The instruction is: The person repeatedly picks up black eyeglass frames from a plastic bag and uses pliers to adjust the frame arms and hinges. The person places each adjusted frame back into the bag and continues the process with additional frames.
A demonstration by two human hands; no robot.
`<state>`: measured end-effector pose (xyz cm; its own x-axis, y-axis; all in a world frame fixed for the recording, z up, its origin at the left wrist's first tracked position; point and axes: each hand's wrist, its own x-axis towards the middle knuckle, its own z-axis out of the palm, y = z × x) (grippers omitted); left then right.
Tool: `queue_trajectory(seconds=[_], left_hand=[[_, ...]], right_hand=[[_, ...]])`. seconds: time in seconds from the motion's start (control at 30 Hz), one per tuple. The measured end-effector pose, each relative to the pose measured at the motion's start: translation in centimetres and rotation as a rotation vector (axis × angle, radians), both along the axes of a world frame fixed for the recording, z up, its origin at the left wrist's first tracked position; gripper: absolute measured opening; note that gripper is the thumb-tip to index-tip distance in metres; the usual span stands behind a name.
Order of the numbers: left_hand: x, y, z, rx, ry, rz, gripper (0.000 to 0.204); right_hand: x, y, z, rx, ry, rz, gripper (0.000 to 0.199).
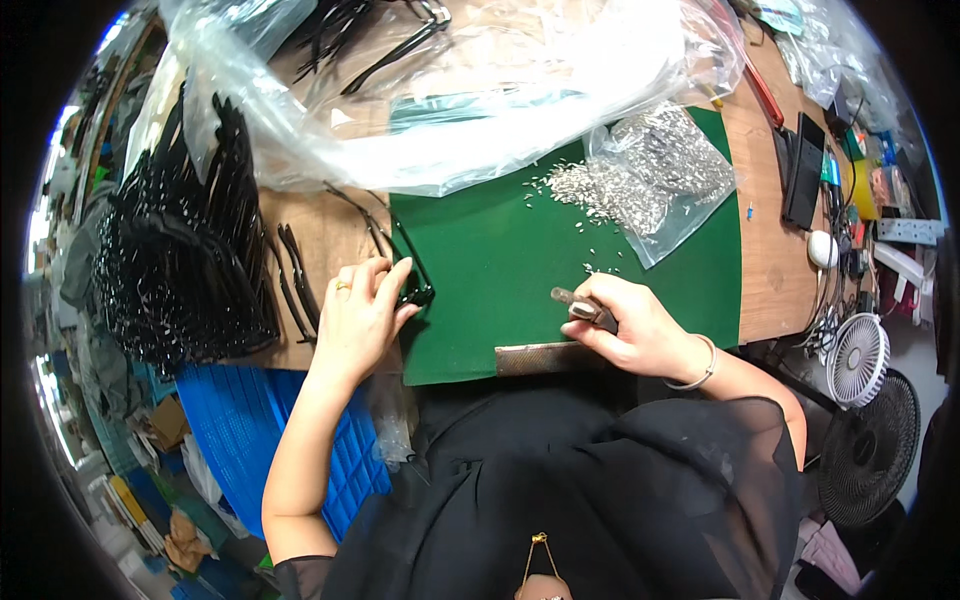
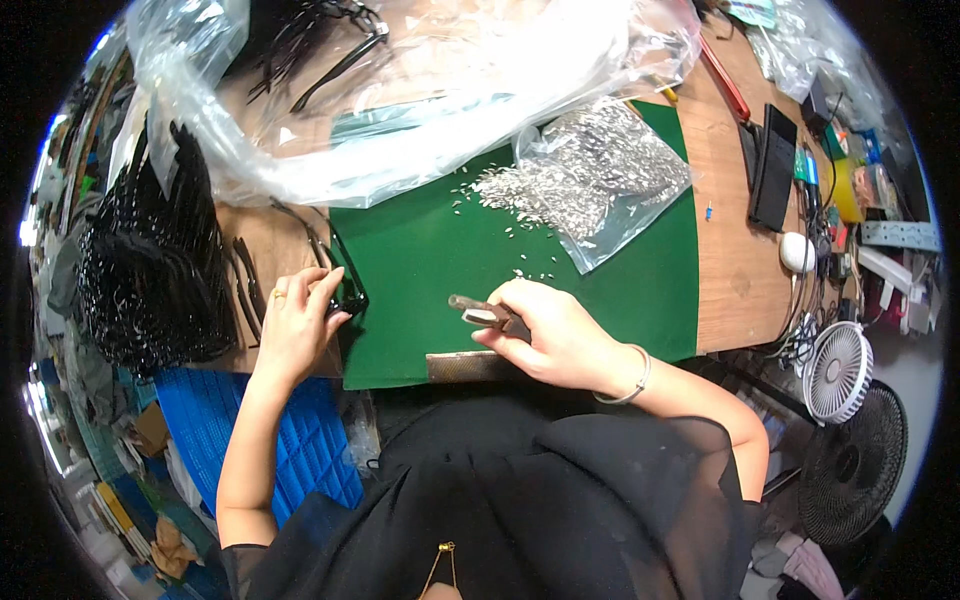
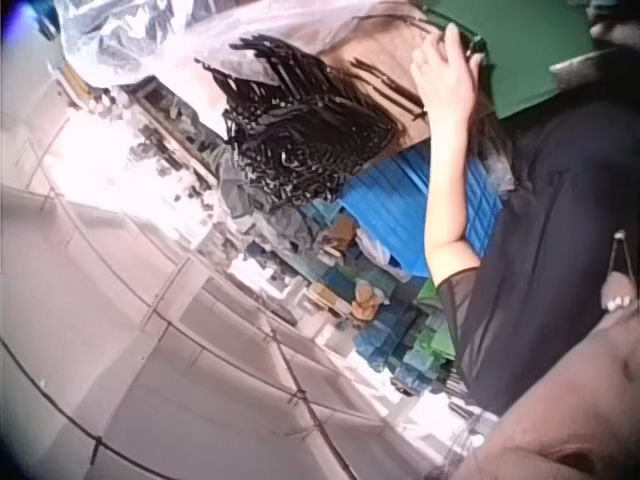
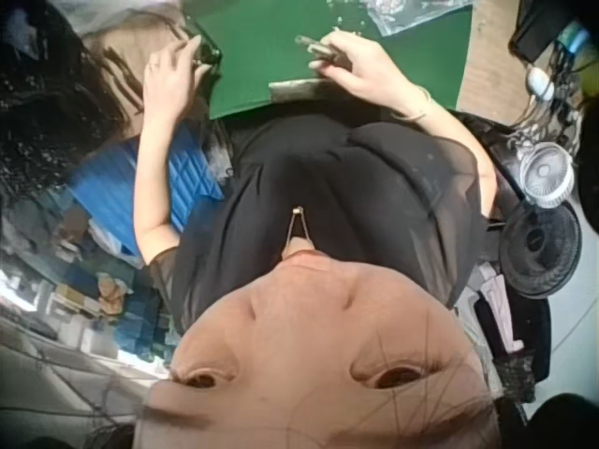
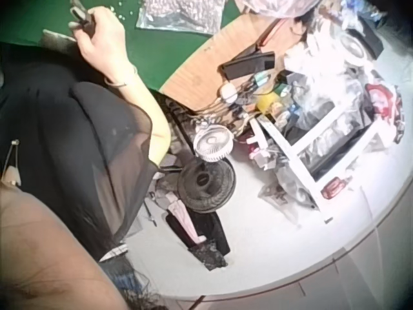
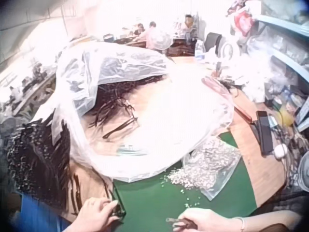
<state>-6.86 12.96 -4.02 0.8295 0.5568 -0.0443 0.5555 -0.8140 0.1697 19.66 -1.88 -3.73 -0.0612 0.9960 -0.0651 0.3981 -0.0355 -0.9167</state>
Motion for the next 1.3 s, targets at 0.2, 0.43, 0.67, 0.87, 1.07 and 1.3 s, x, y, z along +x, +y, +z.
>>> queue_trajectory(seconds=[0.2,0.43,0.67,0.87,1.07,1.3], left_hand=[[7.9,4.7,2.8,-0.107,-0.455,-0.084,0.051],[19.0,18.8,-3.9,0.405,-0.243,0.336,0.036],[17.0,20.8,-4.2,0.393,-0.203,0.184,0.017],[9.6,18.9,0.6,0.170,0.146,0.093,0.025],[19.2,19.0,2.7,0.328,-0.303,0.241,0.030],[21.2,23.5,-4.7,0.511,-0.098,0.752,0.032]], right_hand=[[0.4,0.0,-0.2,-0.059,0.041,-0.049,0.016],[0.6,0.5,-0.5,-0.083,0.039,0.027,0.017],[0.2,0.7,-0.8,-0.010,-0.007,0.018,0.018],[0.3,-1.0,-1.6,0.103,0.011,-0.033,0.018],[-0.1,-0.2,-0.9,0.046,-0.004,-0.072,0.018],[0.0,-1.5,-1.6,0.102,0.036,-0.087,0.016]])
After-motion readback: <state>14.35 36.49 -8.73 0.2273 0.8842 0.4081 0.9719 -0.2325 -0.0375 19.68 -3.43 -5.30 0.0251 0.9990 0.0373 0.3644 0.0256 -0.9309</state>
